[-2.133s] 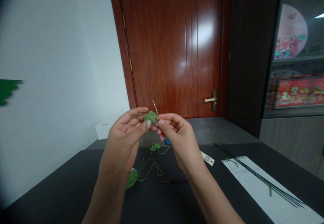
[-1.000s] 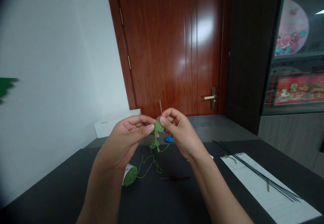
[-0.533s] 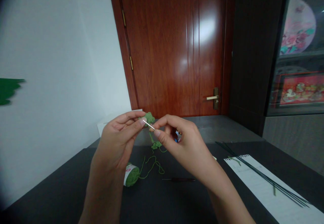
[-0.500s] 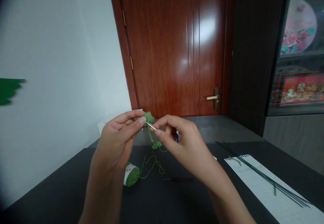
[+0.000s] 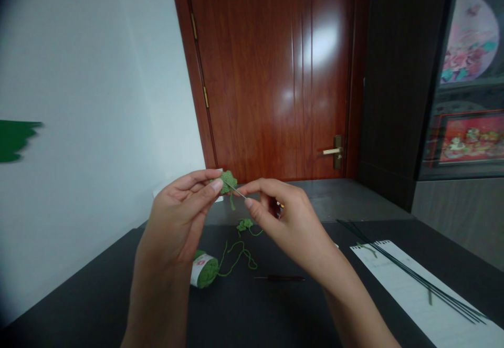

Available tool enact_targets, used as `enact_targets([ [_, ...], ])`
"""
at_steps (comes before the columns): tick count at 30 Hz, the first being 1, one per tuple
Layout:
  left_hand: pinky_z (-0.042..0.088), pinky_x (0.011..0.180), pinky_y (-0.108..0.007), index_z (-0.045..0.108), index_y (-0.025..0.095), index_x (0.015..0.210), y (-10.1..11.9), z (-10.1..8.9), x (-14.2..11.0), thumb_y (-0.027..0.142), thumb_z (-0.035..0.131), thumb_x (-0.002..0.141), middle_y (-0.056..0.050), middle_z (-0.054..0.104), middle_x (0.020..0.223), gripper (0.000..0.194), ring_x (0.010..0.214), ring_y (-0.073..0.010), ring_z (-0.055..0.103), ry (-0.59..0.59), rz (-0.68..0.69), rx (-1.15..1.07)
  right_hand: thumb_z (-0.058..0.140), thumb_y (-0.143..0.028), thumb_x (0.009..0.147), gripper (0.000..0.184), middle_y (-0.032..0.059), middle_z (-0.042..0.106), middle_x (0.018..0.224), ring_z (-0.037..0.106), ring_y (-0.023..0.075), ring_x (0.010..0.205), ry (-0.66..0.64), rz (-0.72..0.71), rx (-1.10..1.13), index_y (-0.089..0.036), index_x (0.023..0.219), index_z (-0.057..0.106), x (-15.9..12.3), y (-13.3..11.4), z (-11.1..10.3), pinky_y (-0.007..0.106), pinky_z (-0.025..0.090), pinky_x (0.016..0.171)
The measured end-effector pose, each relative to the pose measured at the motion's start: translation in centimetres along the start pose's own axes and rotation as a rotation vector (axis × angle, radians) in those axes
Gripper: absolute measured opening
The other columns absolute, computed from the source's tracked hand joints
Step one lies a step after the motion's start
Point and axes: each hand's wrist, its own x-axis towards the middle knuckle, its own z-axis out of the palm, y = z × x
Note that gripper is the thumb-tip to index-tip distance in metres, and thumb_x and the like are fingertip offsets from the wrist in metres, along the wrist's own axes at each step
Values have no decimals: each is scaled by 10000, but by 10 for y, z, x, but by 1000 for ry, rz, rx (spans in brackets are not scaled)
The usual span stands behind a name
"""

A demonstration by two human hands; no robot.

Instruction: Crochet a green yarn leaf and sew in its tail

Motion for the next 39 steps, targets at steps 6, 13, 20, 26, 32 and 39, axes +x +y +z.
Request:
enact_targets([
  [6, 541, 721, -234, 788, 127, 848, 0, 0, -1, 97, 854, 678, -45, 753, 777, 185, 730, -126, 674, 1, -12, -4, 615, -321, 966, 210, -5, 629, 680, 585, 157, 640, -25, 5, 41, -229, 1099, 749, -1, 2, -1, 292, 417, 617],
  [13, 545, 738, -233, 789, 130, 830, 1, 1, -1, 86, 856, 668, -47, 762, 785, 181, 738, -126, 684, 5, -13, -18, 613, -326, 967, 242, -5, 622, 688, 573, 155, 643, -38, 25, 54, -235, 1146, 747, -1, 3, -1, 294, 404, 612],
  [20, 544, 739, -224, 791, 128, 848, 0, 0, 0, 94, 855, 683, -52, 766, 788, 181, 743, -124, 690, -6, -18, -10, 609, -333, 967, 235, -9, 605, 690, 569, 152, 650, -35, 27, 72, -241, 1133, 747, -1, 3, -1, 288, 396, 610],
  [26, 547, 723, -223, 794, 139, 838, -1, 0, -1, 81, 850, 684, -44, 768, 785, 173, 728, -120, 686, 0, 0, 16, 616, -323, 960, 218, -14, 581, 668, 542, 148, 627, -25, 30, 57, -239, 1108, 753, -2, 4, 0, 285, 387, 595],
  [32, 547, 726, -225, 798, 144, 838, -2, -2, 0, 86, 848, 695, -42, 769, 793, 162, 741, -125, 691, -5, 37, 40, 605, -315, 967, 233, -15, 575, 670, 529, 143, 615, -8, 17, 32, -238, 1134, 747, -2, 3, -1, 283, 389, 590],
  [39, 546, 711, -227, 794, 145, 835, -2, -2, -1, 96, 854, 690, -38, 765, 791, 165, 729, -125, 685, -3, 31, 55, 600, -316, 965, 231, -26, 546, 640, 510, 135, 592, -1, 14, 41, -224, 1111, 754, -2, 2, 0, 276, 377, 575],
])
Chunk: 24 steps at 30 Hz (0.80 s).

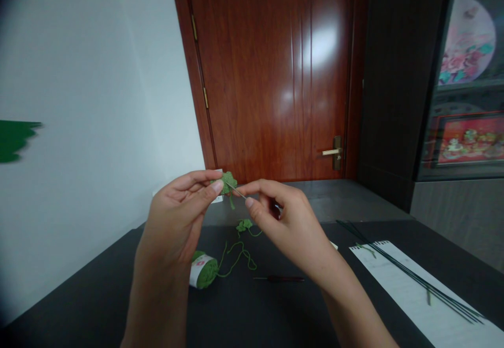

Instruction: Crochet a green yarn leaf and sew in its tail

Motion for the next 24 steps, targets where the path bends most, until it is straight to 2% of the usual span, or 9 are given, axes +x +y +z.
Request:
enact_targets([
  [7, 547, 708, -225, 799, 151, 840, -1, 0, -1, 100, 847, 705, -30, 759, 769, 152, 713, -121, 681, 8, 48, 47, 602, -298, 960, 208, -18, 557, 661, 513, 135, 598, 10, 8, -14, -235, 1080, 760, 0, 0, 0, 269, 378, 572],
  [14, 559, 729, -236, 798, 165, 816, -1, 0, 0, 92, 838, 714, -34, 774, 779, 131, 733, -136, 699, -10, 93, 108, 616, -251, 941, 177, -11, 597, 642, 525, 138, 577, 48, -45, -102, -224, 1026, 769, 0, -4, 0, 268, 371, 543],
  [20, 554, 723, -215, 798, 169, 824, -2, -2, 3, 77, 832, 718, -24, 775, 795, 144, 730, -120, 696, -38, 89, 109, 585, -205, 967, 178, 38, 710, 880, 581, 156, 693, 74, -169, -294, -221, 1066, 732, -3, -6, -1, 301, 431, 658],
  [24, 554, 707, -229, 791, 160, 840, 1, -4, 2, 97, 830, 730, -35, 771, 788, 132, 710, -127, 692, -62, 27, 69, 574, -196, 986, 192, 37, 709, 905, 600, 166, 758, 52, -202, -223, -240, 1072, 740, 1, -1, -3, 295, 423, 657],
])
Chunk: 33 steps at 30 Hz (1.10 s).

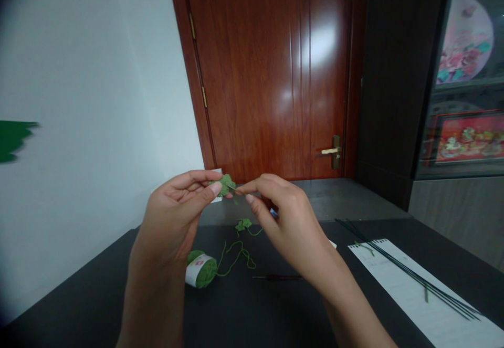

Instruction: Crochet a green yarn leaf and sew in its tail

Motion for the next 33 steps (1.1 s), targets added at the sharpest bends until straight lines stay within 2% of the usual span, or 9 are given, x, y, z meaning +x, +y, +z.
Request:
enact_targets([
  [4, 551, 704, -221, 790, 147, 837, 0, 1, -1, 88, 829, 725, -38, 766, 772, 133, 701, -123, 690, -34, -38, -49, 595, -240, 993, 171, 34, 724, 903, 626, 168, 786, -9, 42, 148, -244, 1056, 755, 4, 7, 2, 287, 434, 659],
  [8, 549, 717, -199, 792, 153, 827, -1, 2, -1, 70, 837, 709, -27, 767, 777, 151, 701, -103, 685, -8, -42, -72, 617, -247, 980, 164, 42, 756, 967, 664, 179, 848, -36, 83, 202, -244, 1067, 757, 3, 7, 0, 290, 457, 706],
  [11, 558, 707, -209, 791, 158, 827, -2, 1, -1, 75, 832, 720, -25, 768, 766, 142, 690, -109, 695, -7, -37, -75, 624, -231, 966, 168, 39, 754, 950, 658, 169, 808, -55, 110, 186, -236, 1064, 760, 2, 4, -4, 287, 455, 695],
  [16, 562, 673, -188, 796, 155, 828, -1, 2, -1, 60, 815, 736, -20, 767, 746, 134, 671, -102, 703, -7, 7, -82, 633, -240, 951, 178, 12, 703, 805, 578, 143, 659, -32, 135, 132, -224, 1072, 762, 0, 3, -5, 281, 411, 607],
  [22, 546, 675, -131, 807, 165, 815, -2, 1, -2, 43, 821, 724, -12, 780, 788, 153, 704, -73, 695, 19, 38, -68, 624, -264, 960, 186, 36, 739, 877, 605, 153, 703, -55, 120, 131, -220, 1071, 767, -1, 1, -4, 290, 414, 625],
  [33, 550, 638, -125, 801, 160, 794, -1, 5, -2, 8, 795, 727, -4, 768, 730, 166, 656, -69, 692, 17, 55, -72, 627, -215, 943, 181, -26, 616, 663, 523, 112, 572, -2, 118, 95, -195, 1048, 773, 0, -4, -1, 246, 375, 540],
])
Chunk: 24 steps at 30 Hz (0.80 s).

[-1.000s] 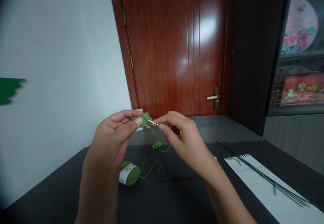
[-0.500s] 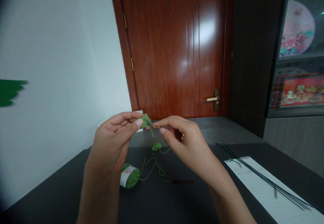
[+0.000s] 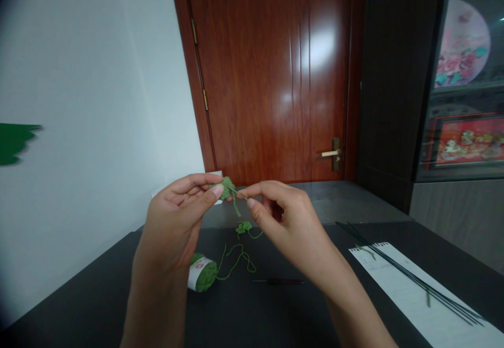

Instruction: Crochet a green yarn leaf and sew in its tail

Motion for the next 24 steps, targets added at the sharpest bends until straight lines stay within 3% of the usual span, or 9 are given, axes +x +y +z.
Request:
enact_targets([
  [11, 560, 651, -143, 796, 158, 798, 1, -1, -1, 32, 805, 734, -7, 770, 737, 142, 654, -79, 704, 1, -3, 12, 624, -189, 942, 182, -26, 641, 698, 523, 101, 590, -4, -6, -37, -193, 1054, 768, 0, -1, -2, 236, 370, 553],
  [24, 543, 661, -168, 774, 132, 842, 1, 4, -3, 69, 823, 718, -22, 759, 763, 148, 690, -90, 682, 119, 24, 4, 562, -241, 971, 199, -59, 507, 595, 471, 102, 531, 0, 50, 64, -189, 1072, 727, -1, -10, 11, 235, 355, 525],
])
